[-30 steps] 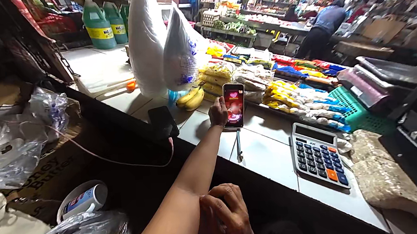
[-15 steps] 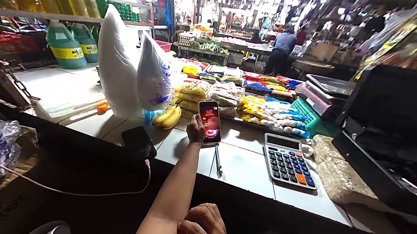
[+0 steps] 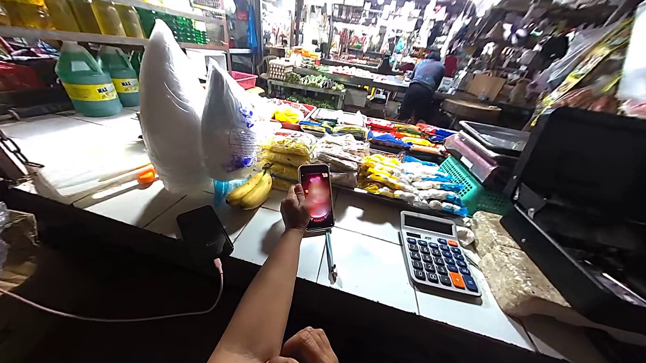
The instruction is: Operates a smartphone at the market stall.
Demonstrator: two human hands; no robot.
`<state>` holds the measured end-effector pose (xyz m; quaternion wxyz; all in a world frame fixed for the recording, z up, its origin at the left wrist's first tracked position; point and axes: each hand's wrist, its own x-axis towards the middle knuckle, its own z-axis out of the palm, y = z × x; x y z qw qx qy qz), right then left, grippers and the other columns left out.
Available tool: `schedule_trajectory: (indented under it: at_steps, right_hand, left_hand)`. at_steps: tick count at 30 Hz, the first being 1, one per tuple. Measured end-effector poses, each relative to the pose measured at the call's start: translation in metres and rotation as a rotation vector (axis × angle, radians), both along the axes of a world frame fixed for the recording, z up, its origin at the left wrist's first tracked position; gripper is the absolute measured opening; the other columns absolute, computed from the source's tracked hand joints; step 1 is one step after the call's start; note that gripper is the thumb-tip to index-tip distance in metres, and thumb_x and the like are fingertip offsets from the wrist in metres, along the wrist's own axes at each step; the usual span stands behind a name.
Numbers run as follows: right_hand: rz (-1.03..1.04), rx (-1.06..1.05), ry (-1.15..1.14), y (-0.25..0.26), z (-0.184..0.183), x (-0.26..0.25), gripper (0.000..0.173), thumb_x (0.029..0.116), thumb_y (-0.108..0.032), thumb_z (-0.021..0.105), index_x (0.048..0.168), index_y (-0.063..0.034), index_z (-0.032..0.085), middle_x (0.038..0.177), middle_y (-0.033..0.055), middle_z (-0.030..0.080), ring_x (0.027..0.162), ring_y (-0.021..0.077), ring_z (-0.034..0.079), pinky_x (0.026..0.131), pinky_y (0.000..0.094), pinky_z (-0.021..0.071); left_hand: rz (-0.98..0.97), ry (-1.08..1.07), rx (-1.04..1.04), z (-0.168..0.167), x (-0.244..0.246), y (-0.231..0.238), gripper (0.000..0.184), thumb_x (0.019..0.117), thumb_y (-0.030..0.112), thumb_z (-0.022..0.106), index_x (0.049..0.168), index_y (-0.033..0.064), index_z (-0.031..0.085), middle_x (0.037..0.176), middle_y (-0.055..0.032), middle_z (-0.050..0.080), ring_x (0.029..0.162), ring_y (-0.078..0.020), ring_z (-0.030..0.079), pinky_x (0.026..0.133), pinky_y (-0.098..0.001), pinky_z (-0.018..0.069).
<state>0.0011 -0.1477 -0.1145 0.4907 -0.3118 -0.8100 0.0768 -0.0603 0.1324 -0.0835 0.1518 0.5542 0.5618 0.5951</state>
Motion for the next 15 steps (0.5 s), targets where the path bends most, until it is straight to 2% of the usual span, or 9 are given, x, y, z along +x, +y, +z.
schedule_trajectory:
  at_steps: [8, 15]
  right_hand:
    - [0.009, -0.054, -0.012, 0.0031, -0.0055, -0.0021, 0.018, 0.0975, -0.018, 0.06, 0.098, -0.0113, 0.077, 0.083, 0.0082, 0.066, 0.083, 0.0222, 0.063, 0.077, 0.0364, 0.05]
    - [0.035, -0.039, -0.032, 0.0048, -0.0105, -0.0025, 0.028, 0.104, -0.024, 0.048, 0.103, -0.0112, 0.073, 0.093, 0.0093, 0.07, 0.093, 0.024, 0.066, 0.083, 0.0379, 0.0524]
  left_hand:
    - [-0.02, 0.025, -0.009, -0.0002, -0.0002, 0.0004, 0.046, 0.1091, 0.02, 0.033, 0.108, -0.0109, 0.067, 0.091, -0.0272, 0.07, 0.096, -0.0386, 0.069, 0.089, -0.0527, 0.0502]
    - [-0.02, 0.009, -0.012, 0.0002, -0.0005, 0.0, 0.046, 0.1094, 0.02, 0.033, 0.11, -0.0111, 0.067, 0.094, -0.0276, 0.07, 0.097, -0.038, 0.069, 0.091, -0.0523, 0.0499]
